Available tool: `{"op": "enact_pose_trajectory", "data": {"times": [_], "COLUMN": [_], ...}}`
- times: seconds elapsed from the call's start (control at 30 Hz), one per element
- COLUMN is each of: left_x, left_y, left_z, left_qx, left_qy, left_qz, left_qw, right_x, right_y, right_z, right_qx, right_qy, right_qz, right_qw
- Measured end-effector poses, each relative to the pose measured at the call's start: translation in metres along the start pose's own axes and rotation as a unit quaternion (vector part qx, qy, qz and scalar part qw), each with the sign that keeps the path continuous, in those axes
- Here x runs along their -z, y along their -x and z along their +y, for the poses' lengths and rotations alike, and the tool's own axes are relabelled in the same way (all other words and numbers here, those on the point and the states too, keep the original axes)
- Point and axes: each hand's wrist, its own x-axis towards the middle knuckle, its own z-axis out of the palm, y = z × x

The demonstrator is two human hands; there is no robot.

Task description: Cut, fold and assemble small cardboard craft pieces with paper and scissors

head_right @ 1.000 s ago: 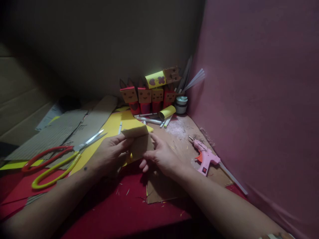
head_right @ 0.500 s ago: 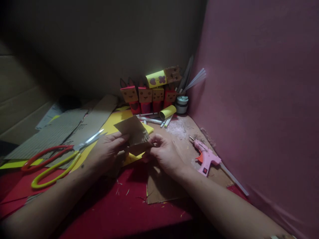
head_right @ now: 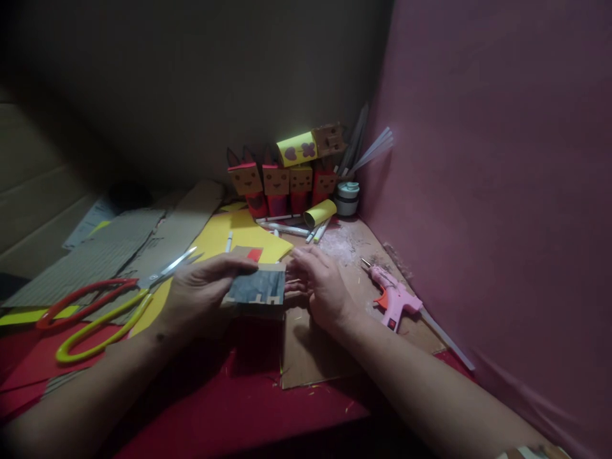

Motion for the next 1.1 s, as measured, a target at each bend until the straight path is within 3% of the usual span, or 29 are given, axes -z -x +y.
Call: {"op": "enact_pose_trajectory", "data": {"times": [0.17, 0.27, 0.33, 0.53, 0.67, 0.83, 1.0, 1.1], "left_x": [-0.002, -0.001, 0.000, -0.001, -0.004, -0.005, -0.005, -0.006], "left_y": [0.010, 0.011, 0.009, -0.003, -0.001, 0.007, 0.009, 0.011], "left_z": [-0.004, -0.003, 0.000, 0.017, 0.014, 0.011, 0.014, 0.015], "left_qx": [-0.122, -0.152, -0.127, 0.027, 0.066, -0.006, -0.103, -0.151], "left_qy": [-0.063, -0.067, -0.057, -0.015, -0.028, -0.052, -0.097, -0.115], "left_qz": [-0.055, -0.069, -0.077, -0.039, -0.074, -0.055, -0.055, -0.066], "left_qw": [0.989, 0.984, 0.987, 0.999, 0.995, 0.997, 0.988, 0.980], "right_x": [0.005, 0.007, 0.007, 0.005, 0.003, 0.001, -0.001, -0.001], "right_y": [0.000, 0.001, 0.001, 0.001, 0.005, 0.008, 0.010, 0.012], "right_z": [0.005, 0.006, 0.005, 0.002, 0.005, 0.003, -0.003, -0.003], "right_qx": [-0.020, 0.005, 0.015, 0.084, 0.139, 0.164, 0.122, 0.171], "right_qy": [0.106, 0.155, 0.167, 0.213, 0.254, 0.286, 0.267, 0.305], "right_qz": [-0.078, -0.095, -0.086, -0.053, -0.037, -0.035, -0.096, -0.093], "right_qw": [0.991, 0.983, 0.982, 0.972, 0.956, 0.944, 0.951, 0.932]}}
